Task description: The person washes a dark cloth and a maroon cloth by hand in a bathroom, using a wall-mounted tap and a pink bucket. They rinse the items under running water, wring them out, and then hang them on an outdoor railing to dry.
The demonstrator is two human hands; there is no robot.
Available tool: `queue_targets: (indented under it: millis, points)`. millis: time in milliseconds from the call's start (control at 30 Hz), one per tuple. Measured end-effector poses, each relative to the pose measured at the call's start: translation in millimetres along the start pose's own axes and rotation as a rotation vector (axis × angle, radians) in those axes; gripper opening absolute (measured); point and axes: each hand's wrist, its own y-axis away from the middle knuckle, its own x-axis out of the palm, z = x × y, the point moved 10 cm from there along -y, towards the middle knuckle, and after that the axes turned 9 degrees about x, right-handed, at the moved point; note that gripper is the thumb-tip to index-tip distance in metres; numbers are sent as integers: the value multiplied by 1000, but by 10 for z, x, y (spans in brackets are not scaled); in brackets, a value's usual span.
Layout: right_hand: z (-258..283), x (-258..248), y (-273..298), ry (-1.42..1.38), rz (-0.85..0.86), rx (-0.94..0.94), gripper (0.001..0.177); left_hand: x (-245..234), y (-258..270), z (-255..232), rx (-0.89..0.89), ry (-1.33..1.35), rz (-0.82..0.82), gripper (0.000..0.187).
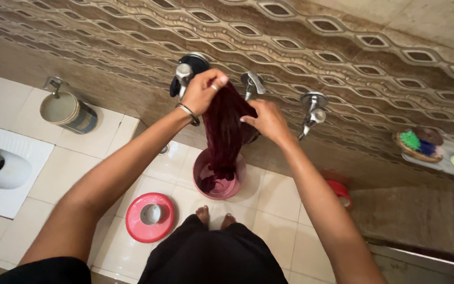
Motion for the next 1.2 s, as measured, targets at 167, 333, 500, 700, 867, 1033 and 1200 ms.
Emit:
queue_targets:
  millis: [167, 333, 500, 700, 867, 1033, 1200]
  points:
    - [3, -156, -6, -189, -54, 16, 40, -229, 102, 342, -38, -14, -51, 32]
    - [-55, -63, -50, 37, -44, -95, 37, -96, 118, 103, -35, -126, -30, 29]
    - [-331, -30, -65, -522, 39, -39, 25, -55, 165, -325, -128, -581, 253, 56]
    - [-417, 31, -163, -670, 124, 23, 22, -140, 67, -74, -23, -442, 125, 34]
    - [-132, -476, 20, -5, -68, -276, 31, -104, 46, 604, -97, -87, 73, 27]
    - [-128, -732, -94, -486, -103, -142, 18, -19, -84, 264, 89, 154, 111, 37]
    - [434, -930, -119, -481, -233, -189, 14, 430, -174, -369, 33, -14, 324, 58]
